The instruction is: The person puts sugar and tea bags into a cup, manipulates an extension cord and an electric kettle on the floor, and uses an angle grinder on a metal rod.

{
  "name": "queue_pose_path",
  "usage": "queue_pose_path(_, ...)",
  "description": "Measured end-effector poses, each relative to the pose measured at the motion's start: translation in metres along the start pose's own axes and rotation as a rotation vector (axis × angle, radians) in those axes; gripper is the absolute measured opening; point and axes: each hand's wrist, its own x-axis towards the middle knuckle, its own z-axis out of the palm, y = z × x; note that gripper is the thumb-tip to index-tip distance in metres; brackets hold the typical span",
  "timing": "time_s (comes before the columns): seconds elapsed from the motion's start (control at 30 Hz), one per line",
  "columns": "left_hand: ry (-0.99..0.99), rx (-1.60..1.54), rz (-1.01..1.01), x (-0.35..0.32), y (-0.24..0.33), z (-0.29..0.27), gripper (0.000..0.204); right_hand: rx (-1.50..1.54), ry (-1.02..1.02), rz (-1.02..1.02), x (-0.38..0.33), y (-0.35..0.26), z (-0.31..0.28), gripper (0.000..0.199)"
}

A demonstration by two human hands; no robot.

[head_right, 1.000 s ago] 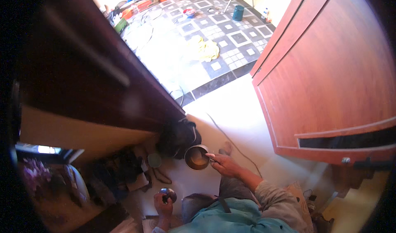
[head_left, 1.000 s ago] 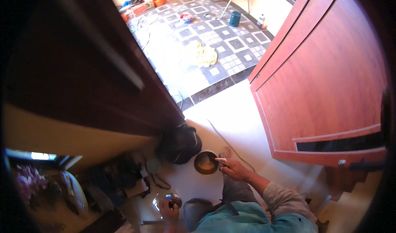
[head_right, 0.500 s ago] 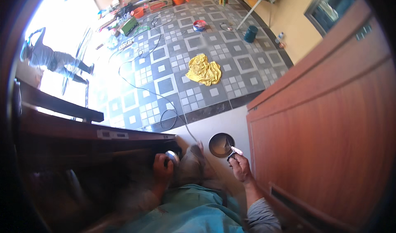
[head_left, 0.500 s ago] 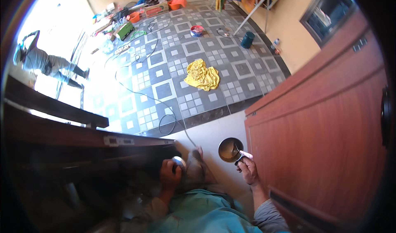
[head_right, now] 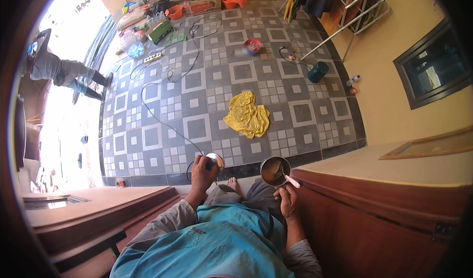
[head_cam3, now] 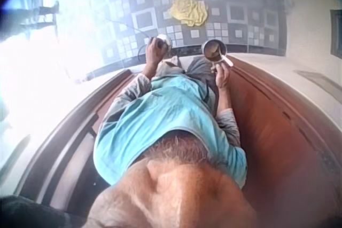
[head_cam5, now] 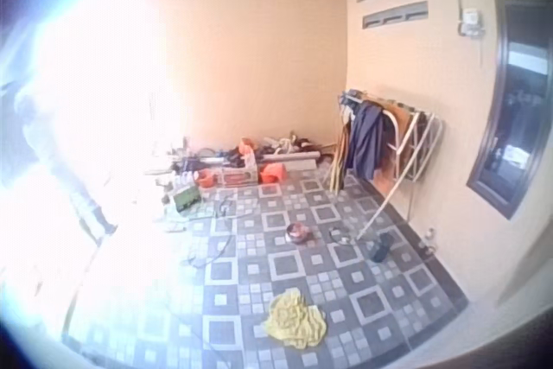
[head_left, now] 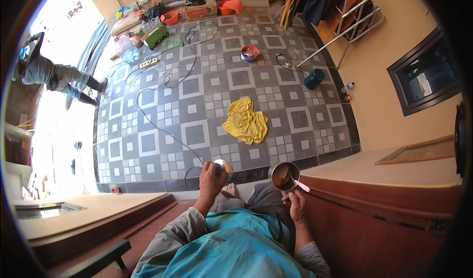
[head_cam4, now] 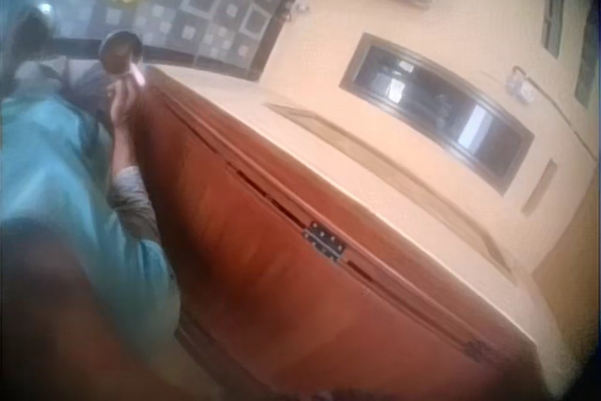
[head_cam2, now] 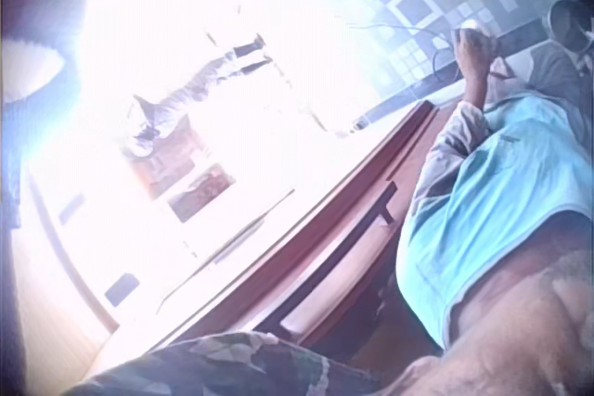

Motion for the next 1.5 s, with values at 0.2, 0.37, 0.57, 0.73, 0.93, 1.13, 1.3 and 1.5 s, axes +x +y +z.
queue_pose_path(0.2, 0.109, 0.075, -0.104, 0.128, -0.012, 0.026, 0.017, -0.057, -0.086, -0.051, 0.176, -0.025, -0.037, 0.029)
queue_pose_path(0.37, 0.185, 0.264, -0.2, 0.212, -0.013, 0.041, 0.017, -0.032, -0.133, -0.067, 0.334, -0.038, -0.064, 0.044)
queue_pose_path(0.57, 0.127, 0.284, -0.196, 0.351, 0.027, 0.084, 0.016, -0.102, 0.009, 0.03, 0.497, -0.044, -0.115, 0.025)
queue_pose_path(0.73, -0.031, 0.228, -0.2, 0.505, 0.021, 0.147, 0.018, -0.045, 0.134, 0.125, 0.629, -0.036, -0.143, 0.017)
queue_pose_path(0.93, -0.366, 0.141, -0.052, 0.687, -0.028, 0.312, 0.021, 0.086, 0.359, 0.198, 0.781, 0.046, -0.145, 0.015)
queue_pose_path(1.13, -0.56, 0.215, 0.066, 0.781, -0.115, 0.526, 0.025, 0.149, 0.387, 0.349, 0.954, 0.195, -0.122, 0.024)
queue_pose_path(1.3, -0.557, 0.195, 0.084, 0.813, -0.14, 0.684, 0.031, 0.123, 0.275, 0.235, 1.063, 0.297, -0.139, 0.016)
queue_pose_path(1.5, -0.609, 0.22, 0.034, 0.808, -0.178, 0.768, 0.032, 0.261, 0.257, 0.3, 1.114, 0.336, -0.127, 0.016)
